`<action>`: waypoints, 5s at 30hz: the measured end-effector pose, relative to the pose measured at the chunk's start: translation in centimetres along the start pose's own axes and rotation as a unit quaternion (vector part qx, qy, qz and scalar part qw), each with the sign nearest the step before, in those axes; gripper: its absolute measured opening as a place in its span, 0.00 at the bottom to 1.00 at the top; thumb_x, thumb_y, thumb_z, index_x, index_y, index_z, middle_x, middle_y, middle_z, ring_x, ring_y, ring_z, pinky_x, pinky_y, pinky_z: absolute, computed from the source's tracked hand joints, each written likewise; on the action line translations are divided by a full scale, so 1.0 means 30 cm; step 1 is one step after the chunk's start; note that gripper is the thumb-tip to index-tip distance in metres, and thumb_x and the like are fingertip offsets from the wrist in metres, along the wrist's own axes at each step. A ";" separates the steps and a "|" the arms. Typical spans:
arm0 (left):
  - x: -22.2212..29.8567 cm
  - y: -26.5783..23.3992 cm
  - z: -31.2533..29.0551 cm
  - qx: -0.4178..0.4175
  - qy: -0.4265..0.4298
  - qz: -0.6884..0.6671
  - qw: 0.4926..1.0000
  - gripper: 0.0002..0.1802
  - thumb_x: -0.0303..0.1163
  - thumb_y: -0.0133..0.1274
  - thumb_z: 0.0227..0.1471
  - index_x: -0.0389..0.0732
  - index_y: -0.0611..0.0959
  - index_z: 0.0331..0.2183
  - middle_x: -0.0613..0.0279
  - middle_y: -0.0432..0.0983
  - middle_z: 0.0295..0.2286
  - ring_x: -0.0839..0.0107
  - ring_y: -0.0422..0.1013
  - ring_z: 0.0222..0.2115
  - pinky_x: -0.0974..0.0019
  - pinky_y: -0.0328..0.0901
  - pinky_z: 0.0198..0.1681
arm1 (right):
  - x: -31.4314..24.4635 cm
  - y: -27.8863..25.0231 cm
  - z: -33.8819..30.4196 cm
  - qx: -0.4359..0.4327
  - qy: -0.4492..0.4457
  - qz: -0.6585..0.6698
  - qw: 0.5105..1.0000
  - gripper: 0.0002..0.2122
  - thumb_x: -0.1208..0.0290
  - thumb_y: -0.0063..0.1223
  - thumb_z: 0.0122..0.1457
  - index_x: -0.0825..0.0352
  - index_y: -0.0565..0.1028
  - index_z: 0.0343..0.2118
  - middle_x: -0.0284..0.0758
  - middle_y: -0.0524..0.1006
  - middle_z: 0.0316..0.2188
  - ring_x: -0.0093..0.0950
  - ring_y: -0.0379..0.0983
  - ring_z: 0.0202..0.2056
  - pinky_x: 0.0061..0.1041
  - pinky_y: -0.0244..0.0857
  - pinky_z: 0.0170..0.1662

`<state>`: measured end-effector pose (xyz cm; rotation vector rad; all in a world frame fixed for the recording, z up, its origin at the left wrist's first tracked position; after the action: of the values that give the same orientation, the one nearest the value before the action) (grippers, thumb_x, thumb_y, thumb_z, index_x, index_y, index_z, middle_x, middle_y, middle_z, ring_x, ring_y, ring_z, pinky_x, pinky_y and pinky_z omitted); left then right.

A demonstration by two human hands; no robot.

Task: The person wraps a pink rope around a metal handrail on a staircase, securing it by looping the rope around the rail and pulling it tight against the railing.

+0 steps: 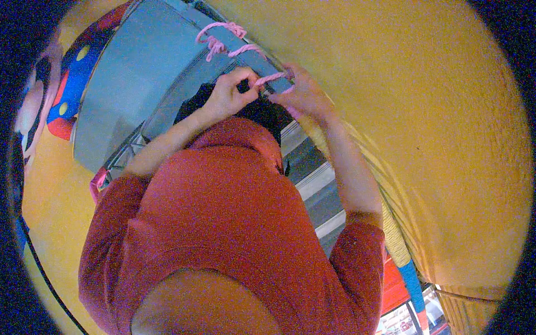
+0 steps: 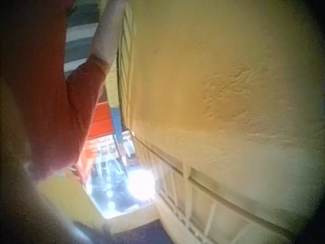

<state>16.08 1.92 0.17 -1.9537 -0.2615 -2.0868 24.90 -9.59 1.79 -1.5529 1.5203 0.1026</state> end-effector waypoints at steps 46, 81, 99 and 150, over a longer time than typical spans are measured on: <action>-0.025 0.149 -0.074 -0.034 -0.029 0.027 0.999 0.07 0.28 0.59 0.43 0.39 0.81 0.29 0.56 0.77 0.24 0.67 0.75 0.25 0.67 0.69 0.30 | 0.118 0.035 0.030 -0.058 0.153 0.244 0.956 0.12 0.66 0.57 0.55 0.69 0.77 0.38 0.30 0.77 0.30 0.19 0.72 0.33 0.19 0.66 0.37; -0.131 0.505 -0.104 0.118 -0.363 -0.654 0.653 0.15 0.40 0.53 0.54 0.43 0.72 0.39 0.66 0.72 0.34 0.75 0.70 0.37 0.66 0.66 0.40 | 0.153 -0.093 0.049 0.108 0.110 0.437 0.886 0.12 0.65 0.40 0.64 0.64 0.65 0.24 0.28 0.64 0.19 0.21 0.57 0.20 0.23 0.57 0.26; -0.147 0.459 -0.133 0.134 -0.418 -0.559 0.703 0.15 0.41 0.59 0.48 0.46 0.76 0.36 0.70 0.73 0.33 0.78 0.69 0.34 0.71 0.65 0.38 | 0.277 0.170 0.366 -0.120 0.177 0.447 0.868 0.09 0.65 0.40 0.60 0.60 0.68 0.24 0.23 0.61 0.15 0.15 0.51 0.14 0.15 0.42 0.15; -0.168 0.393 -0.184 0.044 -0.384 -0.539 0.748 0.19 0.37 0.52 0.55 0.39 0.71 0.46 0.62 0.71 0.44 0.70 0.67 0.46 0.61 0.59 0.53 | 0.133 0.075 0.221 -0.139 0.166 0.418 0.882 0.14 0.57 0.49 0.60 0.64 0.72 0.25 0.20 0.61 0.13 0.11 0.55 0.16 0.14 0.49 0.17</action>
<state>14.85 -10.59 -5.88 -2.8389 -2.0098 -1.3616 27.42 -7.88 -5.65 -1.0350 2.4614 0.5919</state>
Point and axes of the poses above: each hand's wrist, its own z-axis towards the middle knuckle, its own y-axis out of the palm, x = y × z, the point moved 10 cm from there along z, towards the middle knuckle
